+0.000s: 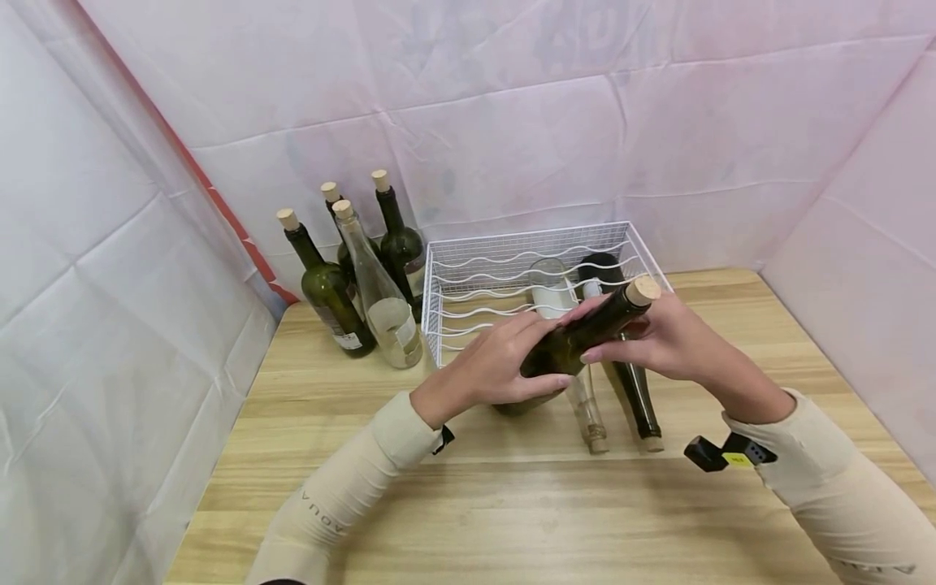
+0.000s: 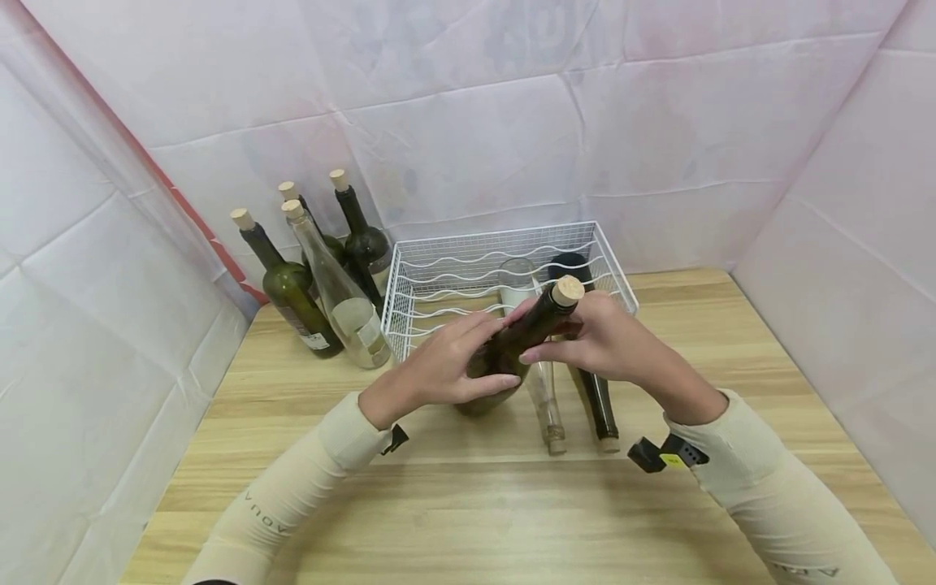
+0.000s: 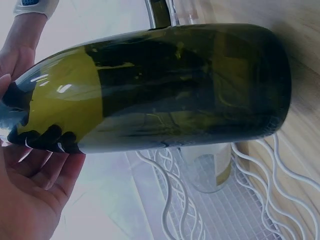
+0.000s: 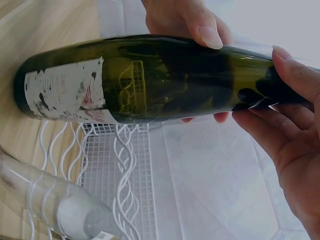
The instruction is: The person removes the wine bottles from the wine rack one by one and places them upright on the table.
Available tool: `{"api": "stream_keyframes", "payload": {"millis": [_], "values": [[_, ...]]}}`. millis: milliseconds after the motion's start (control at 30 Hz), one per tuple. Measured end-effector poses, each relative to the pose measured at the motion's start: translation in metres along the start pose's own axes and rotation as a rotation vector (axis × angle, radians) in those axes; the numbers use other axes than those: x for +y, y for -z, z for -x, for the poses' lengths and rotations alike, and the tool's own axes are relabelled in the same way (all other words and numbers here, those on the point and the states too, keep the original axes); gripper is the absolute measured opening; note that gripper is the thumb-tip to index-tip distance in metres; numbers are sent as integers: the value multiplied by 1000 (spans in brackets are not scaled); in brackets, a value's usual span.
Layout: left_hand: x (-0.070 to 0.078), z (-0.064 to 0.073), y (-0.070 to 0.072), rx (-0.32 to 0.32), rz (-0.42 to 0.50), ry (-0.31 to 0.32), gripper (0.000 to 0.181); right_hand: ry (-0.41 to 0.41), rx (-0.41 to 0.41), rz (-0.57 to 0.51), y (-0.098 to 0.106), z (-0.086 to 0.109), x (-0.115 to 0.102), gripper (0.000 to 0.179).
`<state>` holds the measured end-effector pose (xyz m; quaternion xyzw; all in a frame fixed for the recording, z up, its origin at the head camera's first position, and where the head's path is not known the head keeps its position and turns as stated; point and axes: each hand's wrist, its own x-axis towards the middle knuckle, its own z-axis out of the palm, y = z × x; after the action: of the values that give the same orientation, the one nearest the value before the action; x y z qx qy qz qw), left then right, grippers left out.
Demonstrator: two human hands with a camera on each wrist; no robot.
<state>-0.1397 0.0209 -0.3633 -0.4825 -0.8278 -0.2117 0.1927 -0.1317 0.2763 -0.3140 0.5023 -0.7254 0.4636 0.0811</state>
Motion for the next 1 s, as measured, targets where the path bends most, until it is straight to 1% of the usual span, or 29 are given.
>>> {"api": "stream_keyframes", "payload": {"millis": [167, 300, 400, 533, 600, 733, 900, 1000], "values": [[1, -1, 1, 43, 50, -7, 72, -10, 88, 71, 1, 2, -4, 54], [1, 0, -3, 64, 38, -32, 76, 12, 168, 94, 0, 2, -5, 47], [0, 2, -6, 67, 38, -38, 78, 46, 224, 38, 1, 2, -5, 40], [-1, 5, -8, 65, 66, -19, 82, 63, 293, -31, 6, 2, -8, 36], [-1, 6, -9, 58, 78, -9, 83, 44, 326, -25, 9, 2, -10, 37], [-1, 7, -11, 44, 82, -5, 81, -5, 382, 31, 15, 2, -16, 36], [-1, 9, -15, 44, 69, -43, 77, -93, 468, 125, 22, 3, -26, 36], [-2, 10, -19, 40, 57, -55, 75, -138, 521, 140, 26, 5, -31, 35]]}}
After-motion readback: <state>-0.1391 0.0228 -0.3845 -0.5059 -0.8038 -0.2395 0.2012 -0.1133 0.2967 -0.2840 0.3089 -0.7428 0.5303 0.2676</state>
